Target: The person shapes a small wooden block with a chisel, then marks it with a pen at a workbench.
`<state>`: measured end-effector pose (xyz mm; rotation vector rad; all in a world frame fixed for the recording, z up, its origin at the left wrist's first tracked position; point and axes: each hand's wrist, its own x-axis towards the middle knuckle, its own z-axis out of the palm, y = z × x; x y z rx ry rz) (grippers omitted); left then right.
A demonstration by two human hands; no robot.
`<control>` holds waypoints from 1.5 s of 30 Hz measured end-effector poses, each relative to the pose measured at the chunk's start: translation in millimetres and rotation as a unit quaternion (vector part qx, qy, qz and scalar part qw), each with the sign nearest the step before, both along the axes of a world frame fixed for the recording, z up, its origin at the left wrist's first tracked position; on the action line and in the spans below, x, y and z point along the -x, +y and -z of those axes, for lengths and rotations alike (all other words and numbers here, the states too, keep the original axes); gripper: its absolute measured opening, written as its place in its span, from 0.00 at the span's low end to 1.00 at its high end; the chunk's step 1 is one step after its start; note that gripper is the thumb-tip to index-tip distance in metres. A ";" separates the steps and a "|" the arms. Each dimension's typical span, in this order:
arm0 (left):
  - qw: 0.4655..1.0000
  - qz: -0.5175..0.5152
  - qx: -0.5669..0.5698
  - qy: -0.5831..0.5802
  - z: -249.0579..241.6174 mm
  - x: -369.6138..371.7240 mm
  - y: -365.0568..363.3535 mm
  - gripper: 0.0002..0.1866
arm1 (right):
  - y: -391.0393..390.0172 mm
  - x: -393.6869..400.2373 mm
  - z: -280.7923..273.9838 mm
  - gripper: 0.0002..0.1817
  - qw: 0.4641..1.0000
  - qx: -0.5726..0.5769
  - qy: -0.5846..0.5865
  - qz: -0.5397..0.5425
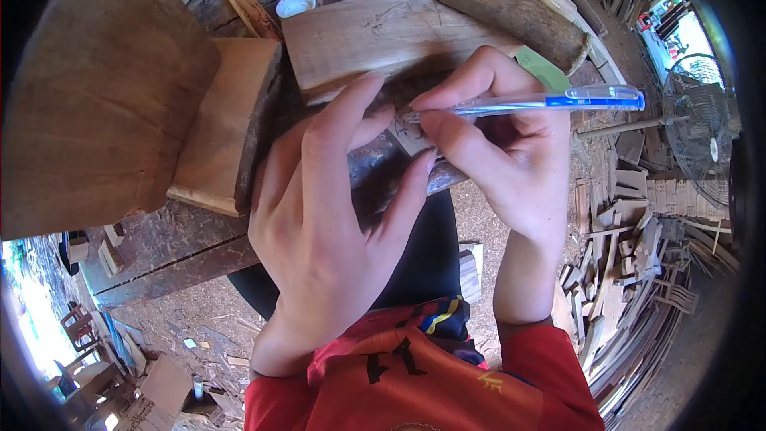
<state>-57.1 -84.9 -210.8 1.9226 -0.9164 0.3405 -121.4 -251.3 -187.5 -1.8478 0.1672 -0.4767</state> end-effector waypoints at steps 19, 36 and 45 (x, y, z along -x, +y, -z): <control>1.000 -0.009 0.005 -0.016 1.0 -0.3 -1.2 0.34 | -0.1 1.1 1.7 0.06 1.000 -0.010 -0.004 -0.002; 1.000 -0.011 -0.001 -0.027 0.2 -0.3 -0.8 0.33 | -3.3 2.8 2.5 0.05 0.998 -0.043 -0.033 0.008; 0.999 -0.013 -0.011 -0.035 -0.2 -0.4 -0.3 0.32 | -1.0 3.0 1.7 0.05 0.999 -0.044 -0.029 0.011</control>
